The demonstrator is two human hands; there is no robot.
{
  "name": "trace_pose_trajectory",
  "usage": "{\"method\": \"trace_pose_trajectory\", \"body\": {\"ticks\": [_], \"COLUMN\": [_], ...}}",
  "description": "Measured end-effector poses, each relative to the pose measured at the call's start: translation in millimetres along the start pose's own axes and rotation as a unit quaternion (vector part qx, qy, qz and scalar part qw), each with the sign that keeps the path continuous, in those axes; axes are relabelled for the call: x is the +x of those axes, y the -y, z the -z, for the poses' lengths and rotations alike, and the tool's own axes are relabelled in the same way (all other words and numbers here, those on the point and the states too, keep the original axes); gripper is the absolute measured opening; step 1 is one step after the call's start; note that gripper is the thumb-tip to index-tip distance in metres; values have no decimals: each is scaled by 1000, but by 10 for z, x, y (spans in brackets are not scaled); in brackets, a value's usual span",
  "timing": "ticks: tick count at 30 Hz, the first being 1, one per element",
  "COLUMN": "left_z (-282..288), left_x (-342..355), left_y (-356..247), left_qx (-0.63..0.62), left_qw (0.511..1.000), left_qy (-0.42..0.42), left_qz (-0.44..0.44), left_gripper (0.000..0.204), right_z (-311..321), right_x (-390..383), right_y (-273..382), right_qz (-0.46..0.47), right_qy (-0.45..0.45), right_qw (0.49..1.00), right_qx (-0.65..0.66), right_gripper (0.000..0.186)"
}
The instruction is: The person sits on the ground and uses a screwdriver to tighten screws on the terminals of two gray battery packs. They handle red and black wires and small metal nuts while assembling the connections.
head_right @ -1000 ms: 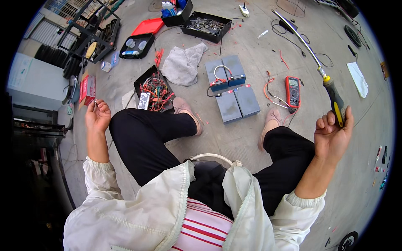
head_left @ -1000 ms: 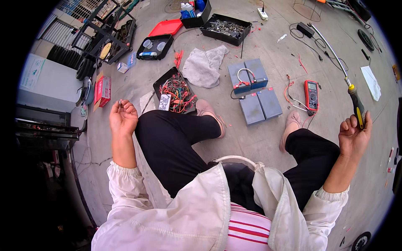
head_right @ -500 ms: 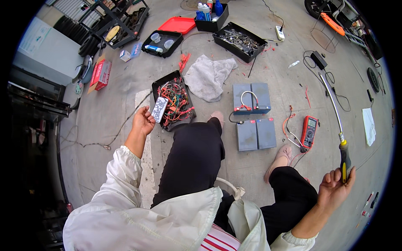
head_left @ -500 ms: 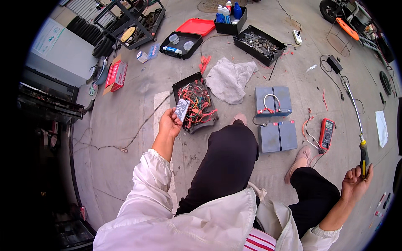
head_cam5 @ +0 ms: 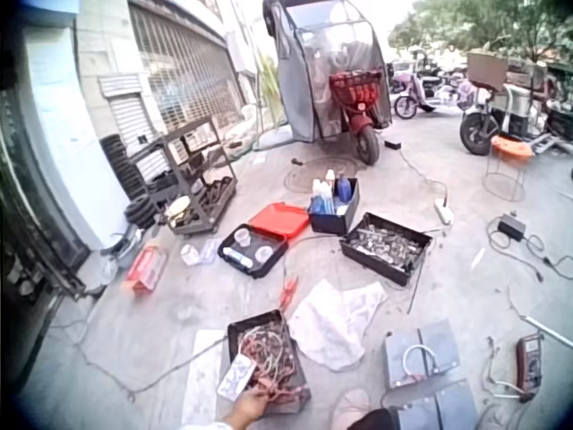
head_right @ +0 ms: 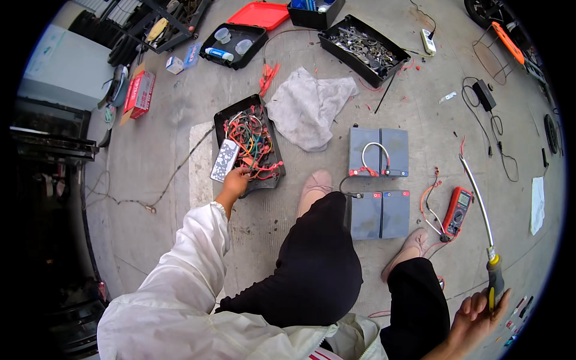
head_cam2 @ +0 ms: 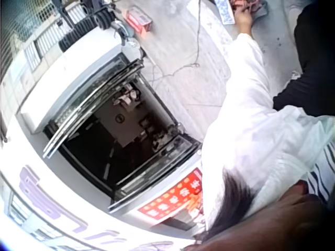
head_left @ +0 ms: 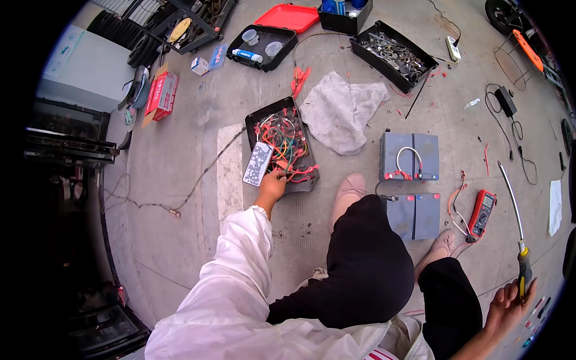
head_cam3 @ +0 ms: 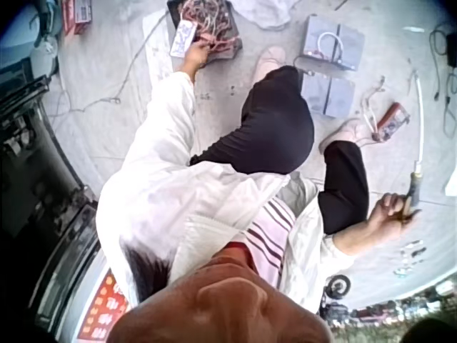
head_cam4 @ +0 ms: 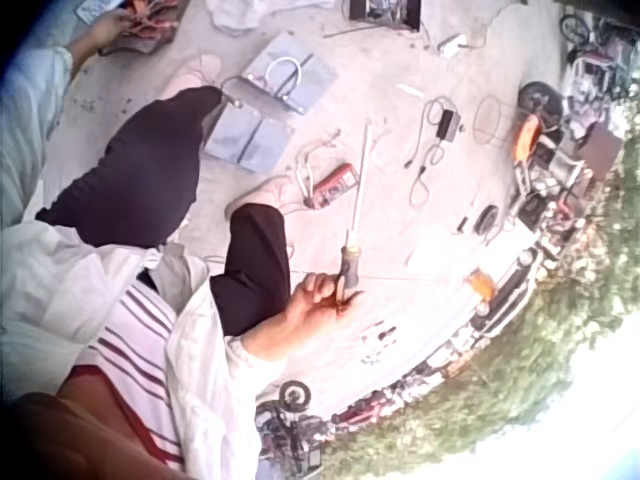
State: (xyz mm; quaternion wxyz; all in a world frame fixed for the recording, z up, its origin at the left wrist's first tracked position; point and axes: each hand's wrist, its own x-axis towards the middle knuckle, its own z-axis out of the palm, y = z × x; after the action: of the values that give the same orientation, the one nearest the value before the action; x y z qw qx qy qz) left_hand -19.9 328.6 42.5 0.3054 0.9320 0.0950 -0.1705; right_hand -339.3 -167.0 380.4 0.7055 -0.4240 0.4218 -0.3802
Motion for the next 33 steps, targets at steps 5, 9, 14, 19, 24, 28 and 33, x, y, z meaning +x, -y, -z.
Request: {"method": "trace_pose_trajectory", "body": {"ticks": [5,9,14,19,24,28,33], "left_z": [-132,-156,-230,-222,224,522,322], "left_x": [-46,19,143,189,218,442,627], "left_y": [-317,-562,-505,-449,-656,-873,-337], "left_qx": [260,352,368,353,159,68,58], "left_qw": [961,933,916,915,975,983,973], "left_qy": [8,0,33,34,-114,-171,159], "left_qz": [-100,-75,-157,-191,-104,-24,-159], "left_gripper": [33,28,25,19,26,36,30], "right_z": [-227,-275,-243,-232,-209,-111,-193], "right_x": [-22,-18,-16,-29,-48,-27,-34], "right_y": [-37,-91,-109,-135,-92,-82,-111], "right_qz": [-16,-19,-21,-7,-11,-6,-8], "right_qy": [-16,-15,-15,-5,-33,9,-20], "right_qw": [999,999,998,998,998,998,998], "right_qx": [-25,-45,-61,-60,-55,-69,-57], "right_gripper": [26,28,27,29,29,28,26]}}
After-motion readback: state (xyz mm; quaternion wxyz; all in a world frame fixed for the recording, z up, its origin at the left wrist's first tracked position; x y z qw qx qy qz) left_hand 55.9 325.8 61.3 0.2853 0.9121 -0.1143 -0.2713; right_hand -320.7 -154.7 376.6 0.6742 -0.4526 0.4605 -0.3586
